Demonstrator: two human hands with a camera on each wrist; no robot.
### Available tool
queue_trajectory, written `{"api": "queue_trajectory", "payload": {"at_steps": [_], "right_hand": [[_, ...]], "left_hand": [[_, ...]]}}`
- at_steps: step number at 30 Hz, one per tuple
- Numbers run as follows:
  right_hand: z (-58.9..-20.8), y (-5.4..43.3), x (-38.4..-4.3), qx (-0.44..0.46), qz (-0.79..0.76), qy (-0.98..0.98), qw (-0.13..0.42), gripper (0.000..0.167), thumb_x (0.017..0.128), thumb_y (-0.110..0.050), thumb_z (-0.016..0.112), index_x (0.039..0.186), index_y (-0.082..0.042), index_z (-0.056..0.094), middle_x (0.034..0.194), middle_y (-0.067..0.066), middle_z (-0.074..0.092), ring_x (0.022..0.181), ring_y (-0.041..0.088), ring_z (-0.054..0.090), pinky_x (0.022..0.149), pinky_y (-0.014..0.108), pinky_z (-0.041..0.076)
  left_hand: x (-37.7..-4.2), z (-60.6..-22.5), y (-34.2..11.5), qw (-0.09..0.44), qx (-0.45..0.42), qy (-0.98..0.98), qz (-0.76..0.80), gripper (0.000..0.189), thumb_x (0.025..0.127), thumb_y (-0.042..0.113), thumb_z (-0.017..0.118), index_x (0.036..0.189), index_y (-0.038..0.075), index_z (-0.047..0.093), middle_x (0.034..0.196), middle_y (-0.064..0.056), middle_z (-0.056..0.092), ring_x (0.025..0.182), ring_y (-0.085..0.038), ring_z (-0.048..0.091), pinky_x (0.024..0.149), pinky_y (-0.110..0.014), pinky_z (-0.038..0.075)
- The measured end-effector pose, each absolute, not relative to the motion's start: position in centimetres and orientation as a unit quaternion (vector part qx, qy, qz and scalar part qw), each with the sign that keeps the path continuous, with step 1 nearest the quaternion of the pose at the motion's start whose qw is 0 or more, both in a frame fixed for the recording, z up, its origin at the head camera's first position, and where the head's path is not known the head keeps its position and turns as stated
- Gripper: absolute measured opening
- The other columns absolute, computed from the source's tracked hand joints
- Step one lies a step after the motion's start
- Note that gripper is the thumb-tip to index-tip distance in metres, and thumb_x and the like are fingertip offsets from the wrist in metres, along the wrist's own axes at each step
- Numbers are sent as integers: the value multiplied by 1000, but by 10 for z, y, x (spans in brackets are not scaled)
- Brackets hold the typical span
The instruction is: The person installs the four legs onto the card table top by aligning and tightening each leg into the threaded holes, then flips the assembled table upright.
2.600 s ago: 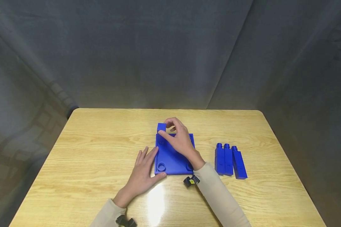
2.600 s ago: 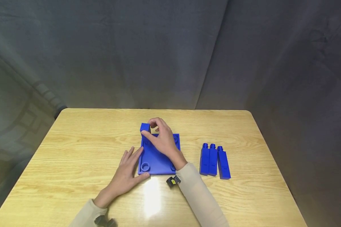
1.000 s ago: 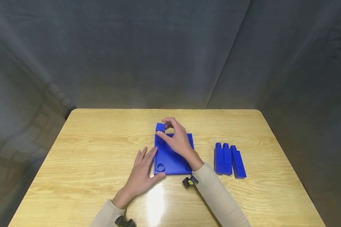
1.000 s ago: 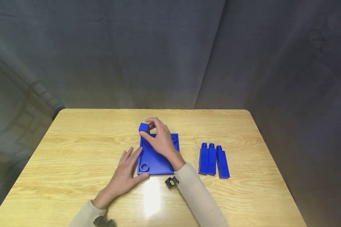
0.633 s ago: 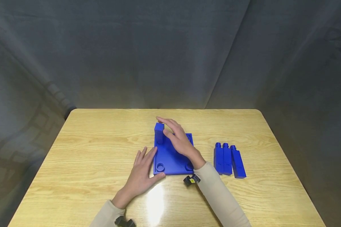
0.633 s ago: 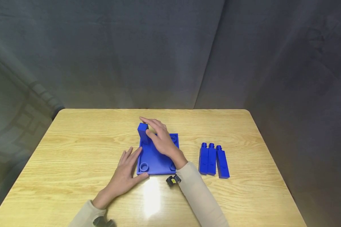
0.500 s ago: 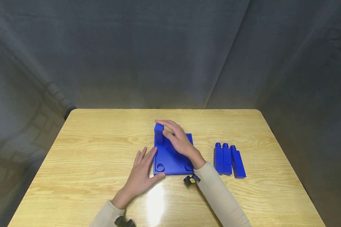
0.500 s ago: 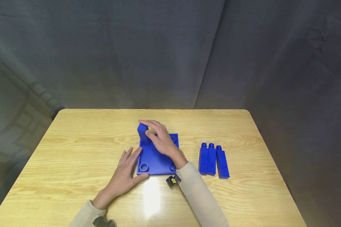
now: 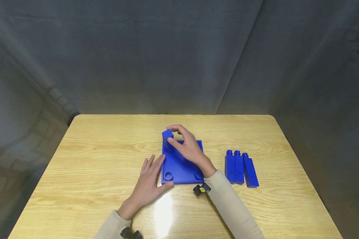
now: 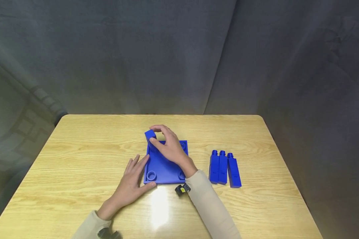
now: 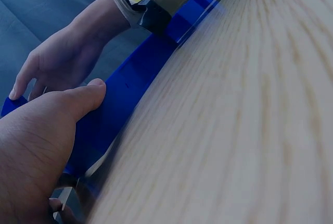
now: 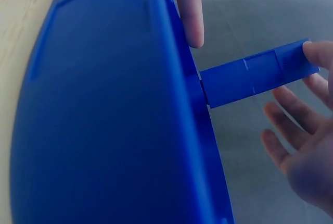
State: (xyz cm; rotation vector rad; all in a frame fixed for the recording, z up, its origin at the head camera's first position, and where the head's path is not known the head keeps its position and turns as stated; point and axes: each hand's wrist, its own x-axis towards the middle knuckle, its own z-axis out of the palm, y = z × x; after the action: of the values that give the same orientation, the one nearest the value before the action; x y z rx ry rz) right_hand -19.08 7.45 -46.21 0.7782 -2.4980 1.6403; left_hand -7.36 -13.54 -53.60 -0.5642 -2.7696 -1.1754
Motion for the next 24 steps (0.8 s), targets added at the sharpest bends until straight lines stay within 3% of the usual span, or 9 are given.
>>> {"api": "queue_trajectory", "payload": {"at_steps": [8,14,20,24], "right_hand": [[-462,67,-187,187,525,-827,73,38,100,-21,85,131,-8,67,131,14,73,131,35,66,117,66,49],[-464,63,-185,172,527,-827,90,37,99,-22,87,126,-9,66,127,13,73,126,35,67,110,67,53],[-464,64,-185,191,529,-823,80,46,101,-23,84,140,-8,64,128,14,73,127,35,67,109,67,54],[-464,67,-186,233,529,-814,62,51,109,-22,71,156,-11,59,139,15,70,134,33,63,118,68,46]], "left_hand": [[-74,-537,-136,47,-192,-902,-384,104,95,58,80,175,12,33,175,-16,43,167,-51,22,135,-71,9],[-74,-536,-136,40,-186,-903,-385,104,94,57,80,176,12,33,176,-16,42,167,-50,20,135,-72,8],[-74,-536,-136,35,-183,-902,-389,104,94,57,80,176,12,33,176,-15,41,167,-50,19,135,-72,8],[-74,-536,-136,37,-183,-903,-387,104,94,57,80,176,13,33,176,-15,41,167,-50,20,134,-73,9]]}}
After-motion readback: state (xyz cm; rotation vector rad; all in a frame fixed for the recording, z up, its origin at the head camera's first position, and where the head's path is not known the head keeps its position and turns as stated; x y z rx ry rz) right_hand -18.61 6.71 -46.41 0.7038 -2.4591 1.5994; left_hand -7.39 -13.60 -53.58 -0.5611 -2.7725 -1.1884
